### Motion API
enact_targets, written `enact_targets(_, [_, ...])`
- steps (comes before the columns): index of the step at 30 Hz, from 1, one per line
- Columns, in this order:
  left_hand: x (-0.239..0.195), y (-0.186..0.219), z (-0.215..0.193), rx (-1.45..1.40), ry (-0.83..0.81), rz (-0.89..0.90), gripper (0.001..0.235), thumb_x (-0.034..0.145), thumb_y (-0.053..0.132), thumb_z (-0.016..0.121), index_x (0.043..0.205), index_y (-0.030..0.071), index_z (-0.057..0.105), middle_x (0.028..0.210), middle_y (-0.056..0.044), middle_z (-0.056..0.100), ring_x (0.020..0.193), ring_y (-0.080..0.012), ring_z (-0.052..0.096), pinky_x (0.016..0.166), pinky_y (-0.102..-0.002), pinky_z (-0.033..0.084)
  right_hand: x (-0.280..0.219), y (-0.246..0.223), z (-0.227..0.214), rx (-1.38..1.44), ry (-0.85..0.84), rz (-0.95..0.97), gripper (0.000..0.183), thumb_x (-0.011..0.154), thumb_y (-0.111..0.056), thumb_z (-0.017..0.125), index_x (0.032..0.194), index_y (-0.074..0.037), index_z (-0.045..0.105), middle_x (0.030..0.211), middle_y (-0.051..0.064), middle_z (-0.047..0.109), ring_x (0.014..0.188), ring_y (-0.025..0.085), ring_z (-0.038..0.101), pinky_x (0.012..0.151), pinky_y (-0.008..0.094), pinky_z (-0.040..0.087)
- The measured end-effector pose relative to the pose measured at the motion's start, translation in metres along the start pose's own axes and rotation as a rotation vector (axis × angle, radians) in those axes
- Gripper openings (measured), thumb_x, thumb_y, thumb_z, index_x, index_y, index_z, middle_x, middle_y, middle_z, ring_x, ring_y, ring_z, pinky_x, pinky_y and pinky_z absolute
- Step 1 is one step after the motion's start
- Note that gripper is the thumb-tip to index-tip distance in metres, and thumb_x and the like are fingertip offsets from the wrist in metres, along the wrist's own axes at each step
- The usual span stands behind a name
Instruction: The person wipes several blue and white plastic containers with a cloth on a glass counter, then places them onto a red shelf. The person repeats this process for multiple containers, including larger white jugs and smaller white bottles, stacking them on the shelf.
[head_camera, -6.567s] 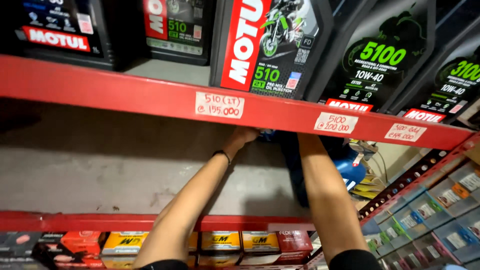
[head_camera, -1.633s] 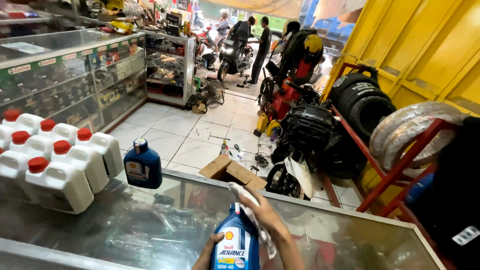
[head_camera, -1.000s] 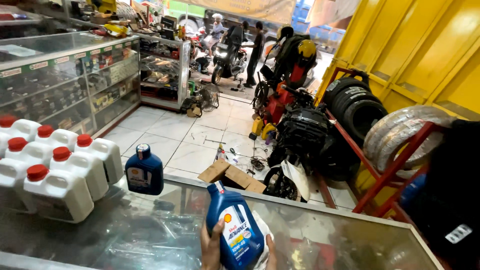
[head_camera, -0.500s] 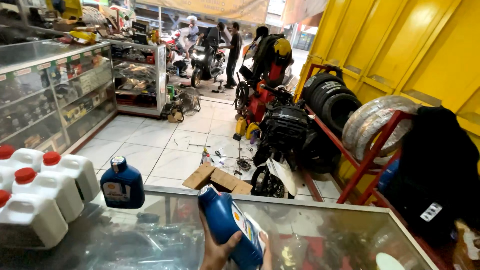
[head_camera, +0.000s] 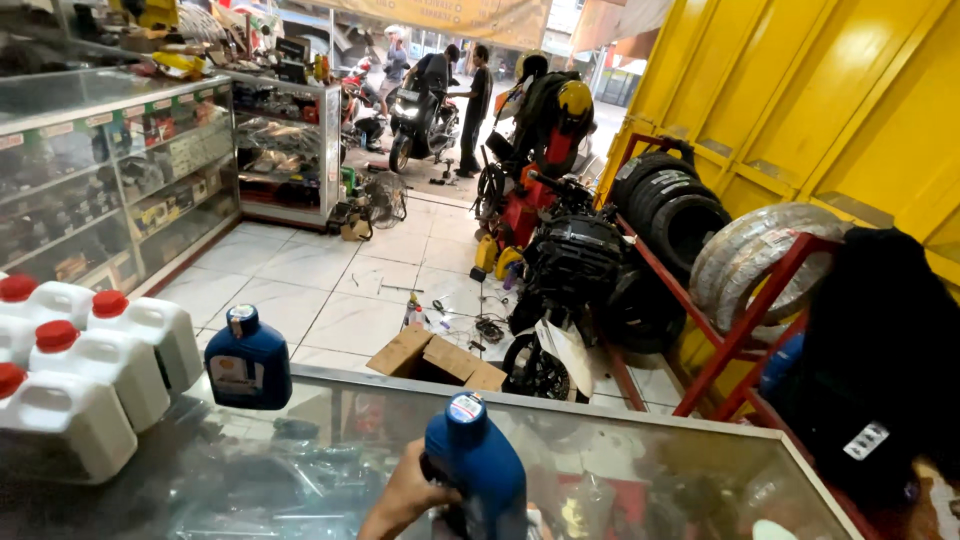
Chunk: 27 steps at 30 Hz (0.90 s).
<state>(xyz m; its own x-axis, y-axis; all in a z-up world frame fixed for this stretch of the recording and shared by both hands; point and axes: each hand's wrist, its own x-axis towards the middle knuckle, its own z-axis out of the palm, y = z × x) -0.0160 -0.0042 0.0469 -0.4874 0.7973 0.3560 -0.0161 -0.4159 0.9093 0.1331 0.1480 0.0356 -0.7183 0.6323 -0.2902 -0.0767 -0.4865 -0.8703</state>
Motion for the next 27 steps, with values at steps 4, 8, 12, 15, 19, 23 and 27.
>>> enact_targets(4, [0.010,0.001,0.013,-0.016,0.195,-0.030,0.057,0.063,0.012,0.093,0.113,-0.001,0.070,0.100,-0.012,0.080,0.091,-0.0196,0.076,0.085,-0.035,0.062,0.004,-0.006,-0.003,-0.003,0.005,-0.017,0.081,0.085,-0.048,0.067,0.152,-0.009,0.045,0.144,0.027,0.051,0.132,0.042,0.051,0.107,0.050,0.041])
enact_targets(8, [0.009,0.021,0.039,-0.041,0.380,-0.072,0.063,0.067,0.024,0.091,0.121,0.002,0.066,0.104,-0.012,0.079,0.093,-0.0212,0.076,0.085,-0.035,0.061,0.006,-0.004,-0.010,0.002,0.007,-0.025,0.080,0.085,-0.046,0.067,0.152,-0.009,0.045,0.144,0.028,0.050,0.132,0.043,0.050,0.107,0.050,0.041])
enact_targets(12, [0.008,-0.008,0.033,0.197,0.439,-0.089,0.076,0.070,0.039,0.088,0.132,0.003,0.063,0.113,-0.014,0.077,0.102,-0.0241,0.075,0.090,-0.037,0.059,0.007,0.006,-0.016,0.006,0.009,-0.020,0.080,0.085,-0.045,0.068,0.153,-0.009,0.044,0.145,0.028,0.049,0.133,0.044,0.049,0.107,0.051,0.040])
enact_targets(15, [0.005,-0.052,0.011,-0.115,0.241,-0.238,0.091,0.073,0.052,0.082,0.144,0.006,0.050,0.129,-0.017,0.069,0.117,-0.0275,0.069,0.098,-0.041,0.057,0.009,0.007,-0.017,-0.012,0.006,-0.038,0.079,0.085,-0.044,0.068,0.153,-0.009,0.044,0.145,0.029,0.049,0.133,0.045,0.049,0.107,0.051,0.040])
enact_targets(19, [0.005,-0.083,0.004,-0.682,0.089,-0.373,0.102,0.073,0.062,0.075,0.149,0.005,0.038,0.138,-0.021,0.061,0.121,-0.0363,0.066,0.101,-0.052,0.058,-0.010,0.006,-0.021,-0.205,0.053,-0.300,0.079,0.086,-0.042,0.069,0.153,-0.009,0.043,0.145,0.029,0.048,0.134,0.045,0.048,0.107,0.051,0.039])
enact_targets(23, [-0.001,-0.058,0.030,-0.822,0.307,-0.413,0.102,0.076,0.077,0.054,0.148,0.006,0.042,0.136,-0.023,0.063,0.119,-0.0362,0.066,0.096,-0.054,0.058,-0.047,-0.011,0.000,-1.269,0.409,-1.099,0.082,0.082,-0.047,0.071,0.151,-0.011,0.043,0.149,0.031,0.039,0.137,0.049,0.040,0.108,0.053,0.037])
enact_targets(27, [-0.002,-0.046,0.033,-0.905,0.298,-0.292,0.101,0.084,0.081,0.040,0.149,0.004,0.044,0.136,-0.022,0.062,0.117,-0.0348,0.065,0.094,-0.049,0.058,-0.065,-0.053,0.030,-1.634,0.077,-1.430,0.076,0.082,-0.063,0.065,0.143,-0.019,0.053,0.146,0.021,0.048,0.138,0.055,0.034,0.110,0.069,0.021])
